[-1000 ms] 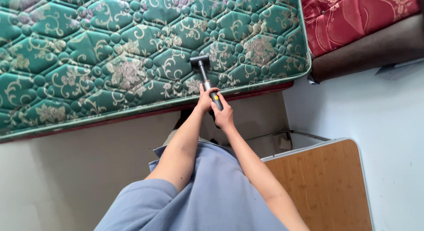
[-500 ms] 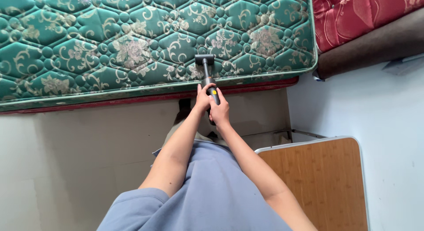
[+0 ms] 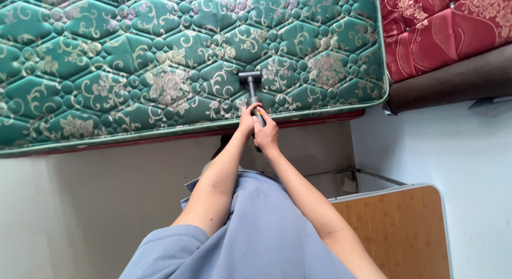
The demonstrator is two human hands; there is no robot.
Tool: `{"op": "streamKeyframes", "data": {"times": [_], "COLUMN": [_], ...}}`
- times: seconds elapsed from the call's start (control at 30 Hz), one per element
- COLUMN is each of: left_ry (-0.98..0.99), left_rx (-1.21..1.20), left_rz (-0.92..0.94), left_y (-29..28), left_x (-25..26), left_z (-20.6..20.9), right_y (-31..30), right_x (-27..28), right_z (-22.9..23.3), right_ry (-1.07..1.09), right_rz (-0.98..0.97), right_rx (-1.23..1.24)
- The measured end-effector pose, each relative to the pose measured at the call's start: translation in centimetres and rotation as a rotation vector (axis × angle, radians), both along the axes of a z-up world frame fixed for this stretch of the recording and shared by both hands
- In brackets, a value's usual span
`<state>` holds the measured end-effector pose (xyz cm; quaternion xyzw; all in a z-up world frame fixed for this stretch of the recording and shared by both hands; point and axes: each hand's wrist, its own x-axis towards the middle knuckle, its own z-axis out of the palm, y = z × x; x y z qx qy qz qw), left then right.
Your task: The person uses a handheld vacuum cleaner to clean the surface of a green floral mattress. They move the vacuum head systematically across the mattress, covering the center and edges while standing in a room with tiled flooring.
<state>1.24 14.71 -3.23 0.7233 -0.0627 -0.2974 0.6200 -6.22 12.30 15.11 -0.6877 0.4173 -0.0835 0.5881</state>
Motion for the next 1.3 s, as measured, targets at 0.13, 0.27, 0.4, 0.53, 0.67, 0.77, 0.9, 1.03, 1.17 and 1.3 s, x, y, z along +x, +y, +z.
{"op": "streamKeyframes", "data": {"times": [0.13, 0.27, 0.4, 0.53, 0.67, 0.77, 0.9, 1.03, 1.17, 1.3], "left_ry": [-0.015, -0.043, -0.058, -0.132, -0.084, -0.010, 0.042, 0.045, 0.026, 0.099], "left_rx": [0.057, -0.019, -0.038, -0.032, -0.005, 0.013, 0.036, 0.026, 0.050, 0.026], "left_rz": [0.010, 0.005, 0.005, -0.013, -0.004, 0.013, 0.024, 0.057, 0.080, 0.102], "left_y": [-1.2, -2.1, -2.3, -2.0, -1.3, -0.5, 0.2, 1.4, 2.4, 3.3], "left_x": [2.3, 4.5, 5.5, 5.2, 3.7, 1.6, -1.1, -4.1, -7.0, -9.6], "left_z": [0.4, -0.9, -1.9, -1.6, 0.6, 2.2, 2.7, 1.5, 1.3, 2.3], "right_y": [-1.1, -1.7, -1.6, -1.5, -1.2, -0.8, -0.1, 1.0, 1.9, 2.4], "right_x": [2.3, 4.4, 5.4, 4.9, 3.1, 1.2, -1.6, -4.2, -6.9, -9.3], "right_z": [-0.6, -0.8, -0.8, -1.0, -1.0, -0.8, -0.1, 0.2, 0.3, -0.6], "right_ry": [-0.009, -0.036, -0.031, -0.049, -0.037, -0.027, -0.016, 0.023, 0.063, 0.033], "right_rz": [-0.038, -0.056, -0.064, -0.055, -0.042, -0.028, 0.004, 0.015, 0.039, 0.056], "right_rx": [0.054, 0.093, 0.107, 0.089, 0.110, 0.116, 0.101, 0.110, 0.081, 0.035]}}
